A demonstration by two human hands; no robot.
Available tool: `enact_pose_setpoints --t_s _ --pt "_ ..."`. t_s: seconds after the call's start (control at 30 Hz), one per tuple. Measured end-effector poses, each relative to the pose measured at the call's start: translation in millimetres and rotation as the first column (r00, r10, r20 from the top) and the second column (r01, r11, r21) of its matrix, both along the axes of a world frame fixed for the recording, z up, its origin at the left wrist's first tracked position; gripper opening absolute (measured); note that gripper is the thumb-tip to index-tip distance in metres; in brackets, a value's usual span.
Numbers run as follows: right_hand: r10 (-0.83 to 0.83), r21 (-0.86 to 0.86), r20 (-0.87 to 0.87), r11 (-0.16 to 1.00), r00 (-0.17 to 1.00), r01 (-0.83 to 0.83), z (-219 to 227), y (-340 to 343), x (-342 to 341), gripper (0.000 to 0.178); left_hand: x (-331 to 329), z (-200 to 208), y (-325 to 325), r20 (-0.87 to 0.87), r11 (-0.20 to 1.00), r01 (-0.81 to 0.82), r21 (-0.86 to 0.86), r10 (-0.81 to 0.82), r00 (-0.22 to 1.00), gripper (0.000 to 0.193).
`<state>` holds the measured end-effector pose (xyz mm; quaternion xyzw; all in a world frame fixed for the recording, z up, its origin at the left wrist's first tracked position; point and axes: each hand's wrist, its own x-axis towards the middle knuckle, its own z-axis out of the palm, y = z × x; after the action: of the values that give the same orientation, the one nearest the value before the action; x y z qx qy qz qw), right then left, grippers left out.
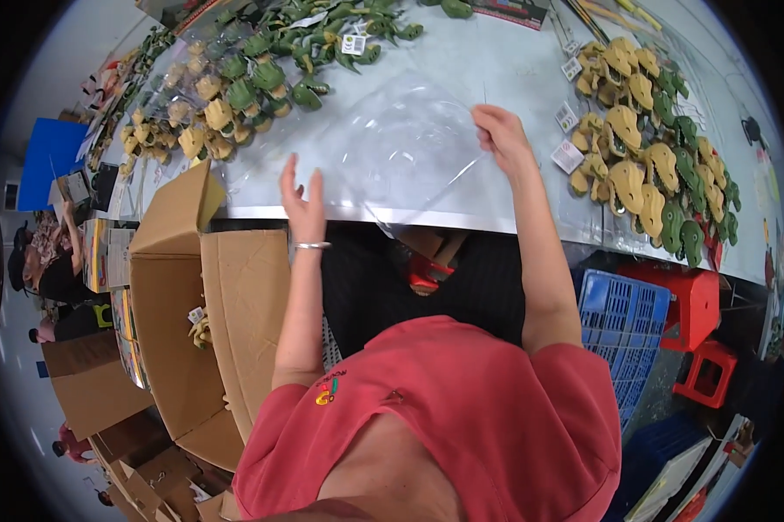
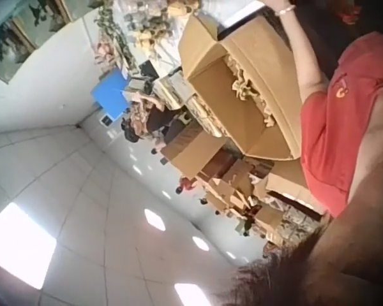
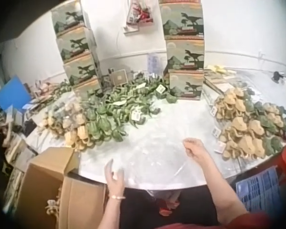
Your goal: Sort plastic toy dinosaurs and place them into clear plastic packaging trays.
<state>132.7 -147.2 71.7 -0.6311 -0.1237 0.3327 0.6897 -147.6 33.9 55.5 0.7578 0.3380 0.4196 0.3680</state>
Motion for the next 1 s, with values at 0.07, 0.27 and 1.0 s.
enact_pose_setpoints --t_s 0.07,0.27,1.0 --pt "-0.178 0.056 0.031 0.983 0.984 0.176 -31 -7 -2 0.029 11 -13 -8 -0.174 0.965 0.147 0.217 -0.109 0.979 0.066" --pt "0.007 -0.276 0.867 0.839 0.498 0.469 -50 -22 4 0.026 39 -10 -30 -0.594 0.825 0.454 0.336 -0.188 0.782 0.062" --pt "0.412 -0.313 0.859 0.893 0.305 -0.324 -5 288 -29 0.063 36 -7 -14 -0.348 0.842 0.352 0.409 -0.213 0.913 0.053"
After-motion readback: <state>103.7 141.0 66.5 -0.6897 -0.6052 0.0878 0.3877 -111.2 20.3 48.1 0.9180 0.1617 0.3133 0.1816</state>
